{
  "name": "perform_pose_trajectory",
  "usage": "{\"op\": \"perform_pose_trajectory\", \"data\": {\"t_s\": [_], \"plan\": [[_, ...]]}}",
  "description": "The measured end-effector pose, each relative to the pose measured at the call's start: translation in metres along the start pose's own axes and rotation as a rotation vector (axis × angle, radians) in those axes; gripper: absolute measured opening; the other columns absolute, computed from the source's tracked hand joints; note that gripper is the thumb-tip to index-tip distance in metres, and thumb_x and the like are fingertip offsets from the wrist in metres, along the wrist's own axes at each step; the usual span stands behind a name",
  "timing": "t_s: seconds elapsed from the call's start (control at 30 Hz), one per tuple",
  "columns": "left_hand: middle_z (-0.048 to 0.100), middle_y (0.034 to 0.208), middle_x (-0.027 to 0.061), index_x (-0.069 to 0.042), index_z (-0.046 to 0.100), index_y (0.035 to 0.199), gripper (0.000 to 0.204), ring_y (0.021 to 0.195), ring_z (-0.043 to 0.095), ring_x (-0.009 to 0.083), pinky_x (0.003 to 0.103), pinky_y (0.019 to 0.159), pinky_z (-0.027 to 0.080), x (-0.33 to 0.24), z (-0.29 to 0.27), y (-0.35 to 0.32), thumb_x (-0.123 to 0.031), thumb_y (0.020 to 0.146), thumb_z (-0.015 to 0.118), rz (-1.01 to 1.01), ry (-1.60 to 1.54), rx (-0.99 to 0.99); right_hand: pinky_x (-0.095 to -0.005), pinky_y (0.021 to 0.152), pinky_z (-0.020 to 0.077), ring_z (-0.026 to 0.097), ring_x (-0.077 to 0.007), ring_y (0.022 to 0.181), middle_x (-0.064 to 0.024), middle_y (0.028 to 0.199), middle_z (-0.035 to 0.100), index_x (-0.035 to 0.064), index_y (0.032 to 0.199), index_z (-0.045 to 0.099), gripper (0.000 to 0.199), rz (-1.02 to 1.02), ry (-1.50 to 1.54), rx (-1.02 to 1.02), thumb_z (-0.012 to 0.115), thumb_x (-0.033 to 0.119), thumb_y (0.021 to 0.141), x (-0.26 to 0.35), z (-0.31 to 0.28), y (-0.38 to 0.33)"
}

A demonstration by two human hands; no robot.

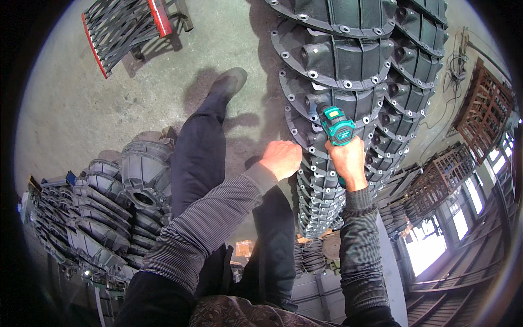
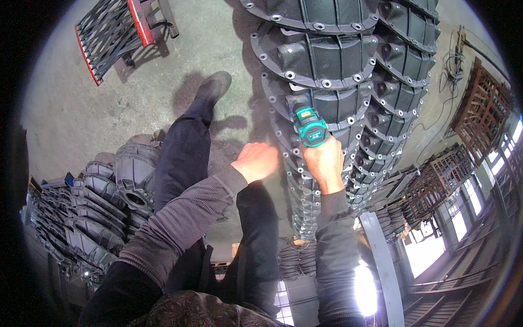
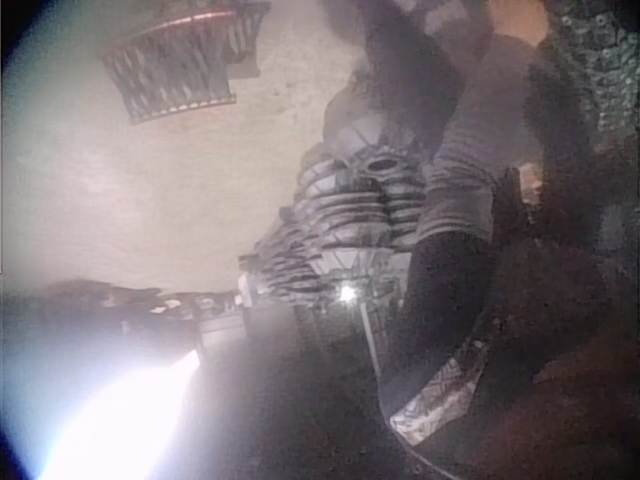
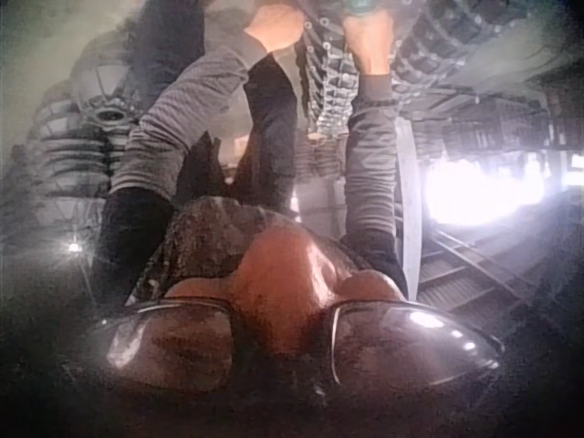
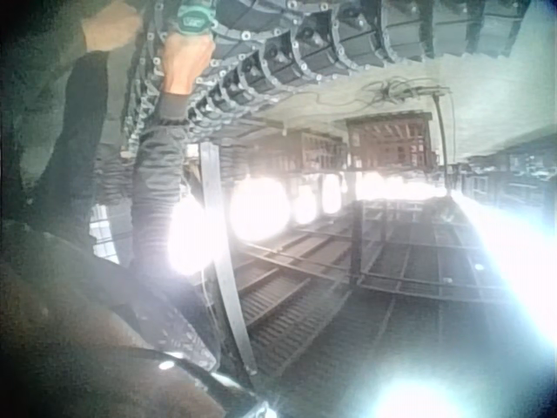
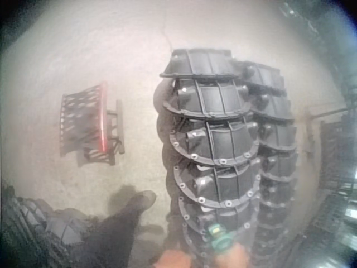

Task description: The person uses a cordless impact driver to fasten bolts into a stack of large black plastic mold halves. They insert bolts by hand and tighten them sequentially along the stack, then move to another stack and continue the same process.

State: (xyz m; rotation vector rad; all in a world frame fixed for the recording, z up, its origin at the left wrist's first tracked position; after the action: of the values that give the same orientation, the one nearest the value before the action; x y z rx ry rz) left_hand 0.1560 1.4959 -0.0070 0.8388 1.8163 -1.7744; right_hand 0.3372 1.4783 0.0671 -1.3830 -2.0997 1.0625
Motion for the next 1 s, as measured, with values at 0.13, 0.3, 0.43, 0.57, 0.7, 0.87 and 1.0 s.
{"op": "perform_pose_trajectory", "data": {"t_s": [0.13, 0.3, 0.43, 0.57, 0.7, 0.87, 1.0], "plan": [[0.077, 0.094, 0.0228, 0.000, 0.077, 0.088, 0.023, 0.092, 0.076, 0.0401, 0.051, 0.081, 0.058, 0.000, 0.001, -0.001, -0.019, 0.088, 0.065, 0.037, 0.048, -0.084, -0.0511, 0.086, 0.0583, 0.075, -0.0466, 0.098, -0.0295, 0.096, 0.076, -0.0045, 0.098, 0.078, 0.036, 0.012, -0.013, 0.005, 0.081, 0.025, 0.077, 0.002, -0.001, 0.000], [0.076, 0.102, 0.0282, 0.001, 0.079, 0.092, 0.026, 0.102, 0.074, 0.0450, 0.053, 0.090, 0.057, 0.002, -0.001, -0.002, -0.018, 0.090, 0.061, 0.004, -0.011, 0.001, -0.0511, 0.086, 0.0583, 0.075, -0.0466, 0.098, -0.0297, 0.096, 0.076, -0.0048, 0.098, 0.078, 0.038, 0.009, -0.017, 0.002, 0.081, 0.026, 0.076, 0.002, -0.001, 0.000], [0.076, 0.101, 0.0282, 0.001, 0.079, 0.092, 0.026, 0.101, 0.074, 0.0452, 0.054, 0.089, 0.057, 0.003, -0.003, -0.005, -0.017, 0.090, 0.060, 0.003, -0.016, 0.001, -0.0489, 0.078, 0.0573, 0.076, -0.0432, 0.088, -0.0266, 0.086, 0.075, -0.0035, 0.092, 0.076, 0.032, -0.035, -0.041, -0.063, 0.079, 0.025, 0.078, 0.000, 0.001, -0.001], [0.076, 0.100, 0.0272, 0.001, 0.078, 0.091, 0.026, 0.099, 0.074, 0.0453, 0.054, 0.088, 0.057, 0.011, -0.001, -0.010, -0.016, 0.089, 0.059, 0.008, -0.030, -0.022, -0.0483, 0.075, 0.0572, 0.077, -0.0419, 0.085, -0.0261, 0.083, 0.074, -0.0031, 0.091, 0.075, 0.030, -0.048, -0.030, -0.062, 0.078, 0.024, 0.079, 0.000, 0.002, -0.001], [0.076, 0.097, 0.0268, 0.001, 0.077, 0.087, 0.027, 0.097, 0.074, 0.0457, 0.055, 0.087, 0.057, 0.026, 0.000, -0.014, -0.019, 0.090, 0.059, -0.009, -0.009, -0.003, -0.0518, 0.085, 0.0584, 0.074, -0.0472, 0.098, -0.0273, 0.096, 0.077, 0.0012, 0.105, 0.078, 0.039, -0.005, -0.062, 0.018, 0.081, 0.027, 0.076, -0.004, 0.001, 0.002], [0.075, 0.093, 0.0272, 0.002, 0.078, 0.088, 0.027, 0.092, 0.075, 0.0455, 0.055, 0.081, 0.058, 0.034, -0.005, -0.002, -0.018, 0.088, 0.060, 0.040, 0.021, -0.027, -0.0467, 0.075, 0.0570, 0.074, -0.0375, 0.085, -0.0247, 0.087, 0.074, -0.0002, 0.100, 0.074, 0.028, -0.223, -0.003, 0.027, 0.078, 0.020, 0.081, -0.014, -0.007, -0.015], [0.075, 0.093, 0.0290, 0.002, 0.077, 0.088, 0.033, 0.094, 0.074, 0.0471, 0.056, 0.086, 0.058, 0.040, -0.010, 0.007, -0.027, 0.092, 0.061, 0.004, -0.003, -0.031, -0.0380, 0.070, 0.0549, 0.069, -0.0156, 0.075, -0.0095, 0.078, 0.072, -0.0017, 0.095, 0.073, 0.019, -0.193, 0.085, -0.050, 0.075, 0.012, 0.082, -0.045, -0.037, -0.059]]}}
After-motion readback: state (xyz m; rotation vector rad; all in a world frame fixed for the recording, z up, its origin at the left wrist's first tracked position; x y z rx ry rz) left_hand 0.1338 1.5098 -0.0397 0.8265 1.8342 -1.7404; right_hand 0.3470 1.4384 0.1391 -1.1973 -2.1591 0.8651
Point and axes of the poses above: each hand's wrist, its own y-axis towards the middle knuckle, its own z-axis out of the palm, x = y × z, the point moved 3 cm from there along y, towards the middle knuckle
